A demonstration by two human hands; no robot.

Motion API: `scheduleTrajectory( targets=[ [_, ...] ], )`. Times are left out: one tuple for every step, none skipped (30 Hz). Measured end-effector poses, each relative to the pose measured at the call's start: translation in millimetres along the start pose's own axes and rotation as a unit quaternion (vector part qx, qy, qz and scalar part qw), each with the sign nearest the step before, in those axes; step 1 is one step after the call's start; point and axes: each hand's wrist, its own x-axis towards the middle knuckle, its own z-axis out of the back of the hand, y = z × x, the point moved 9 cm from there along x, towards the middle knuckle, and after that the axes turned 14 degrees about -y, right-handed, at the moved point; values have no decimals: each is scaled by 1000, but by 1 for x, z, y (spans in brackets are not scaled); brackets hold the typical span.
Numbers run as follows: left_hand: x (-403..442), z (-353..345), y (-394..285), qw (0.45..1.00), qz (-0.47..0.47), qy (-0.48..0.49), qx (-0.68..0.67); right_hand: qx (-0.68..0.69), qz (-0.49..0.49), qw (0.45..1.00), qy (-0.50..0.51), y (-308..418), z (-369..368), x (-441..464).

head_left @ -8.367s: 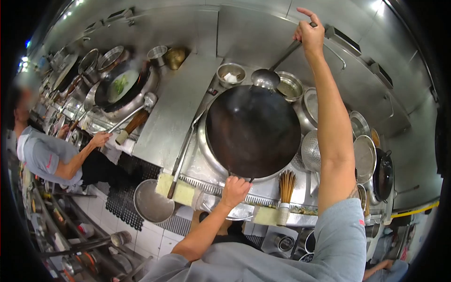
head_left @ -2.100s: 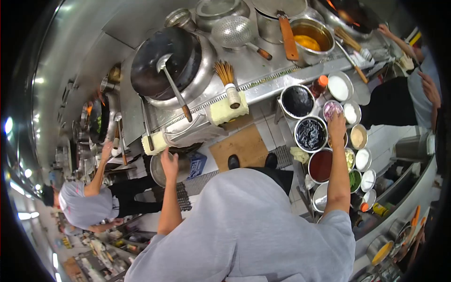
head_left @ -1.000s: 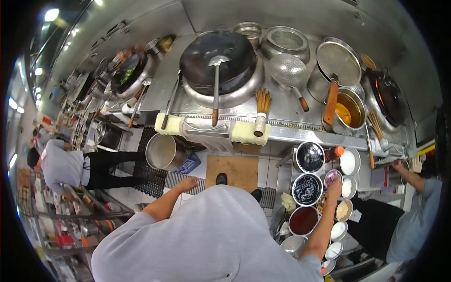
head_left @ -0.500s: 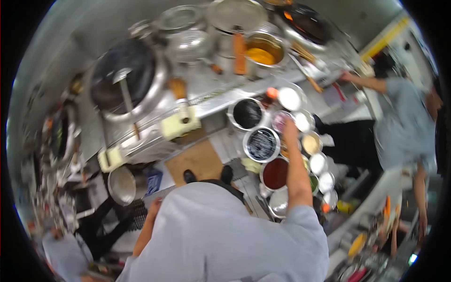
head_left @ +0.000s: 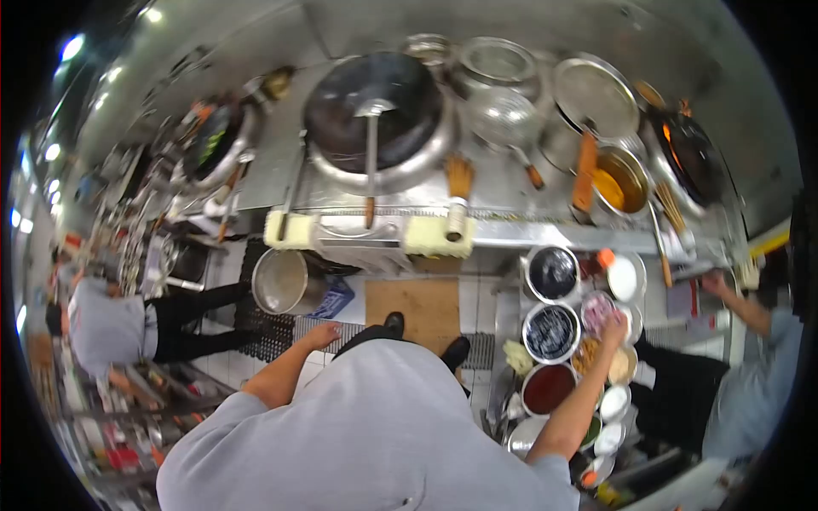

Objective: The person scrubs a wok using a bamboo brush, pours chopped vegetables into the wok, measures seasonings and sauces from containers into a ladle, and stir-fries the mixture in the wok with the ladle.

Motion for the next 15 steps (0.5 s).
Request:
scheduleTrajectory(
  targets=[
    [2, 9, -7, 1000, -7, -23, -13, 146, -198, 969, 5, 37, 8, -21],
    [2, 14, -13, 999, -19, -40, -25, 153, -192, 969, 16, 71, 8, -28],
    [1, 14, -12, 998, -15, -49, -29, 233, -234, 944, 19, 93, 9, -37],
    [4, 11, -11, 998, -11, -43, -52, 307, -277, 910, 19, 112, 4, -47],
    [8, 6, -7, 996, -10, -37, -76, 309, -270, 912, 22, 141, -1, -58],
    [12, -2, -3, 997, -24, -27, -70, 318, -278, 906, 31, 172, -14, -68],
    [16, -11, 6, 996, -28, -34, -77, 328, -284, 900, 41, 210, -30, -80],
    [20, -24, 19, 996, -24, -27, -77, 344, -265, 897, 80, 266, -48, -96],
    [23, -29, 31, 997, -20, -18, -76, 376, -263, 880, 122, 326, -71, -116],
    [20, -23, 33, 998, -18, -12, -58, 407, -251, 865, 152, 367, -101, -128],
    [23, -20, 41, 998, -21, -14, -62, 409, -242, 858, 194, 410, -129, -139],
    [23, -19, 55, 994, 7, -22, -105, 428, -241, 845, 210, 463, -152, -154],
    [23, -17, 70, 988, 35, -28, -146, 459, -232, 827, 230, 509, -177, -166],
    [18, -4, 77, 986, 53, -75, -136, 485, -225, 808, 249, 549, -205, -176],
    [12, 0, 82, 986, 51, -74, -137, 503, -213, 796, 263, 583, -235, -184]
  ],
)
